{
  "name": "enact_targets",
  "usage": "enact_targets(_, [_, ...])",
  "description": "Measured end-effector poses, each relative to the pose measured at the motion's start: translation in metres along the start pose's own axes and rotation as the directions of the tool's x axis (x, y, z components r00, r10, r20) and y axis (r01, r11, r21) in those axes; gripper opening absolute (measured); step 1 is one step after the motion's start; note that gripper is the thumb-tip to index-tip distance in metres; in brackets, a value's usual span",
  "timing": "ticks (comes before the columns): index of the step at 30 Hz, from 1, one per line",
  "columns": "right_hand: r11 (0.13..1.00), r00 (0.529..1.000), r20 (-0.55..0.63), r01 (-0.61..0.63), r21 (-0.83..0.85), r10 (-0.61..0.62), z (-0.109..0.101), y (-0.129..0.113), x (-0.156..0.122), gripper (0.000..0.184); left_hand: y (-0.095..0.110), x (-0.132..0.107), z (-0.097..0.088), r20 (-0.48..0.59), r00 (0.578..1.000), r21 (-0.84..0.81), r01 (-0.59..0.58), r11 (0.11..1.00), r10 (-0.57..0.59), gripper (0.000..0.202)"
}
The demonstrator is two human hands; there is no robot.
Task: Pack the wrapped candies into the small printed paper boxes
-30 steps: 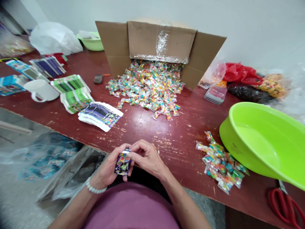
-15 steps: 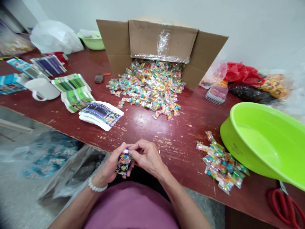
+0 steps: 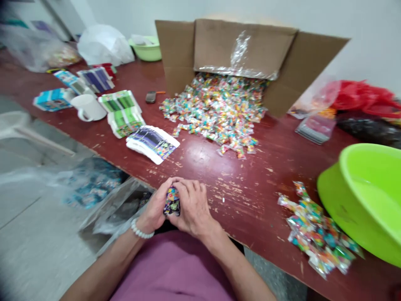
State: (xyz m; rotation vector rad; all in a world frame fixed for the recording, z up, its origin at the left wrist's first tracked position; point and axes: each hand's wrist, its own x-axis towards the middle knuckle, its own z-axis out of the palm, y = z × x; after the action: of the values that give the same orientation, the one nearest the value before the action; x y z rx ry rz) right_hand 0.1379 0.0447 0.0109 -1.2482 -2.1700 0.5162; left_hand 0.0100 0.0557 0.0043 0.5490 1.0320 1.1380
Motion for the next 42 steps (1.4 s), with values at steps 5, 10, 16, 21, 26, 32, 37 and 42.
enact_targets(5, [0.985,0.992,0.077,0.088,0.149,-0.101,0.011,-0.005,0.015,0.091,0.02,-0.015,-0.038,-0.076,0.995,0.211,-0.045,0.976,0.062,0.041])
enact_targets(10, [0.984,0.998,-0.041,-0.039,0.172,0.047,0.017,0.036,0.016,0.072,0.069,-0.034,-0.12,-0.233,0.891,0.79,-0.06,0.61,0.39,0.04])
enact_targets(16, [0.997,0.986,-0.15,-0.071,-0.008,0.069,0.035,0.069,0.008,0.028,0.076,0.007,-0.122,0.027,0.811,0.959,-0.186,0.214,0.585,0.036])
enact_targets(21, [0.999,0.99,-0.141,-0.036,-0.017,0.033,0.036,0.064,0.007,0.021,0.056,0.071,-0.07,0.187,0.807,0.972,-0.068,-0.226,0.56,0.057])
enact_targets(26, [0.998,0.989,-0.134,-0.057,0.003,0.057,0.035,0.065,0.008,0.018,0.056,0.088,-0.061,0.147,0.86,0.914,0.071,-0.399,0.489,0.062])
enact_targets(32, [0.998,0.989,-0.136,-0.06,0.025,0.063,0.036,0.064,0.009,0.018,0.063,0.094,-0.054,0.115,0.859,0.91,0.11,-0.399,0.498,0.056])
enact_targets(37, [0.993,0.984,-0.149,-0.089,0.078,0.1,0.034,0.061,0.01,0.016,0.066,0.088,-0.045,0.137,0.838,0.922,0.087,-0.377,0.528,0.043])
enact_targets(42, [0.938,0.939,-0.184,-0.241,0.247,0.29,0.03,0.06,0.016,0.021,0.058,0.082,-0.053,0.066,0.841,0.977,0.054,-0.205,0.538,0.037])
